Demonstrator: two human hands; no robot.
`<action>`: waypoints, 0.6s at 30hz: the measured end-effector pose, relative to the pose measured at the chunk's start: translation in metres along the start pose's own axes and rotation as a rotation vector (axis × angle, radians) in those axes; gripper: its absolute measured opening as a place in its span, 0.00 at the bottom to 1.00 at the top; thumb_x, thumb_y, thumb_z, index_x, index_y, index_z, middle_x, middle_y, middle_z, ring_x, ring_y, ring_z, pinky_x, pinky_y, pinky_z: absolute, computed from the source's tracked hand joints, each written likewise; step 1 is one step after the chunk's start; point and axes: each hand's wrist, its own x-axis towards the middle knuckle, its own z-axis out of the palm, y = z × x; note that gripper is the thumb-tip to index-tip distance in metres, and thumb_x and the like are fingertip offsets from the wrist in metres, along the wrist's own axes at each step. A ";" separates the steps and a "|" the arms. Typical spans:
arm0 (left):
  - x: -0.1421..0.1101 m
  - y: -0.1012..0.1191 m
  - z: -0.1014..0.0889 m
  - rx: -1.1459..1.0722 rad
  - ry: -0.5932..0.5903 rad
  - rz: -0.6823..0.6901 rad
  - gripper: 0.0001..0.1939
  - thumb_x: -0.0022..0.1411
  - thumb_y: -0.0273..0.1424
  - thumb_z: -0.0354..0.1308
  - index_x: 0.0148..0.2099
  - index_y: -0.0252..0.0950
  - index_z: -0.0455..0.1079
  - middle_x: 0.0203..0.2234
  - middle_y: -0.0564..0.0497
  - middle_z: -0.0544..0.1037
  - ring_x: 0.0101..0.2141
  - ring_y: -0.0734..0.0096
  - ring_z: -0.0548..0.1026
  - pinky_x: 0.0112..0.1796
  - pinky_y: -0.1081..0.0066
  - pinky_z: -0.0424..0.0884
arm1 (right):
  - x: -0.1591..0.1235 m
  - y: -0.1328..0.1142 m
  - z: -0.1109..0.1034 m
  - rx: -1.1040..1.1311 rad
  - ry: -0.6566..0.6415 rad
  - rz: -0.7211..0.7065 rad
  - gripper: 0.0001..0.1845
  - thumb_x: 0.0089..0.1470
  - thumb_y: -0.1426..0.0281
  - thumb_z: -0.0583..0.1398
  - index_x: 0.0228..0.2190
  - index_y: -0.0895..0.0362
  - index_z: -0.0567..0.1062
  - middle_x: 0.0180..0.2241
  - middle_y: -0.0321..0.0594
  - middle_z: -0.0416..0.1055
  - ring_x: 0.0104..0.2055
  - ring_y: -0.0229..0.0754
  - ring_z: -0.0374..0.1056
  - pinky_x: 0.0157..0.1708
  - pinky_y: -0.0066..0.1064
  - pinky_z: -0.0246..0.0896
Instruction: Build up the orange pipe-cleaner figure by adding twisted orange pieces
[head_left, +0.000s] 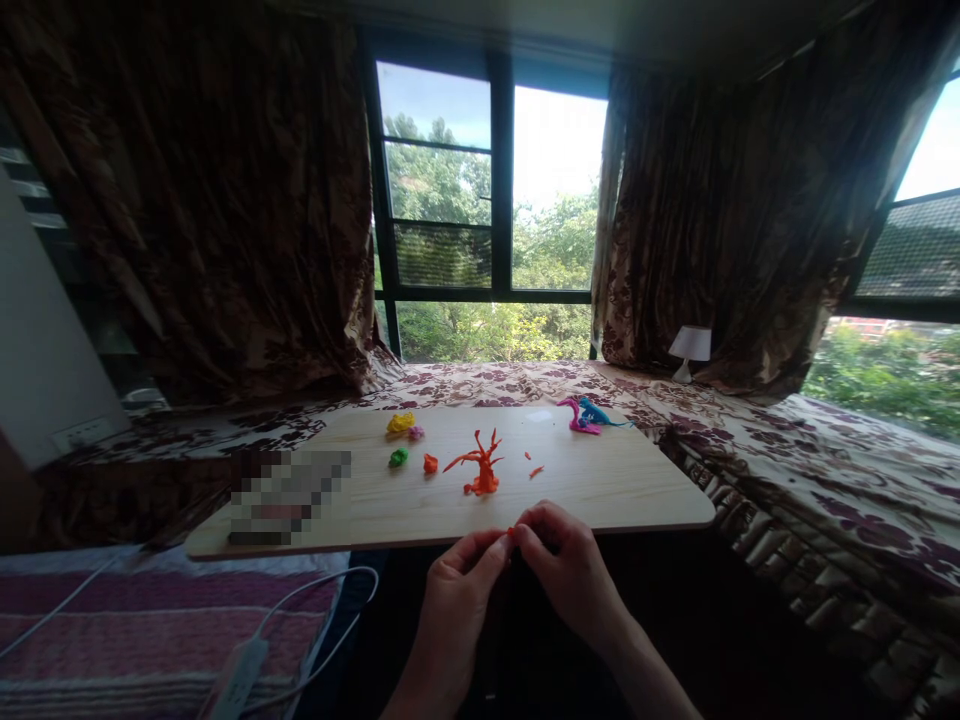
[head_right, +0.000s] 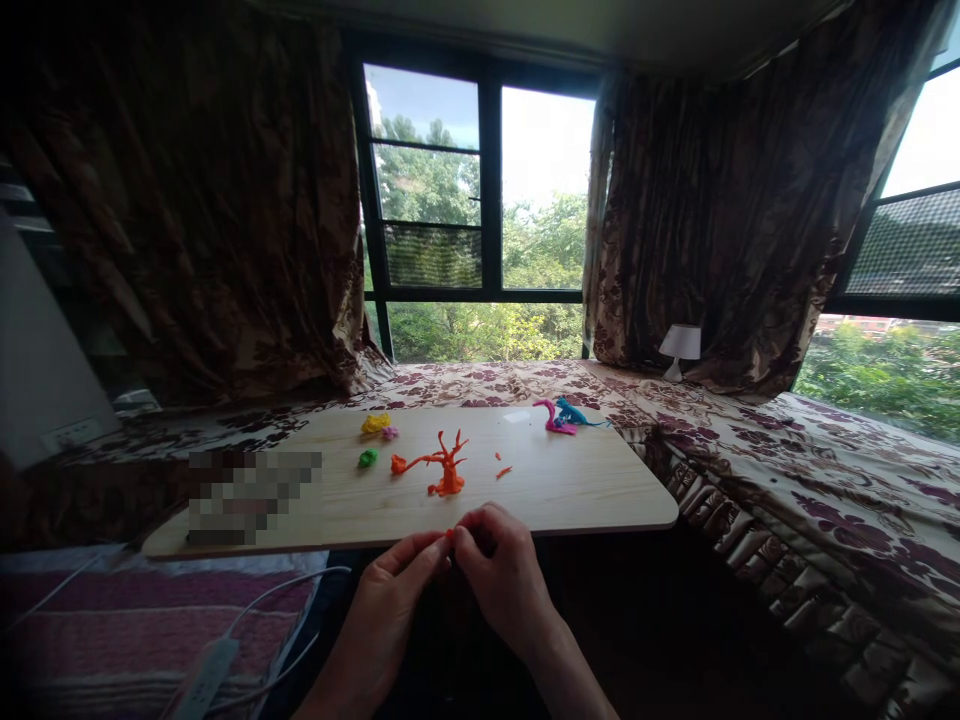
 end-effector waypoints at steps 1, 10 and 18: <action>0.000 -0.001 0.000 -0.019 -0.002 -0.007 0.09 0.48 0.32 0.63 0.33 0.33 0.75 0.21 0.53 0.77 0.26 0.78 0.73 0.29 0.81 0.67 | 0.000 0.000 0.000 0.008 0.008 0.001 0.06 0.52 0.72 0.55 0.25 0.57 0.70 0.24 0.31 0.65 0.27 0.33 0.60 0.28 0.25 0.55; 0.003 -0.002 0.000 -0.120 0.052 -0.029 0.09 0.46 0.29 0.64 0.33 0.33 0.75 0.24 0.51 0.79 0.28 0.75 0.75 0.31 0.79 0.69 | -0.001 0.004 0.002 0.035 -0.018 0.036 0.07 0.52 0.69 0.55 0.25 0.58 0.70 0.24 0.33 0.66 0.27 0.34 0.61 0.27 0.25 0.55; 0.002 -0.004 -0.001 -0.114 0.052 -0.024 0.09 0.45 0.30 0.64 0.32 0.33 0.75 0.23 0.52 0.78 0.27 0.76 0.74 0.31 0.79 0.69 | -0.001 0.004 0.007 0.012 0.020 0.014 0.07 0.51 0.71 0.56 0.23 0.58 0.68 0.21 0.31 0.63 0.25 0.33 0.58 0.25 0.24 0.55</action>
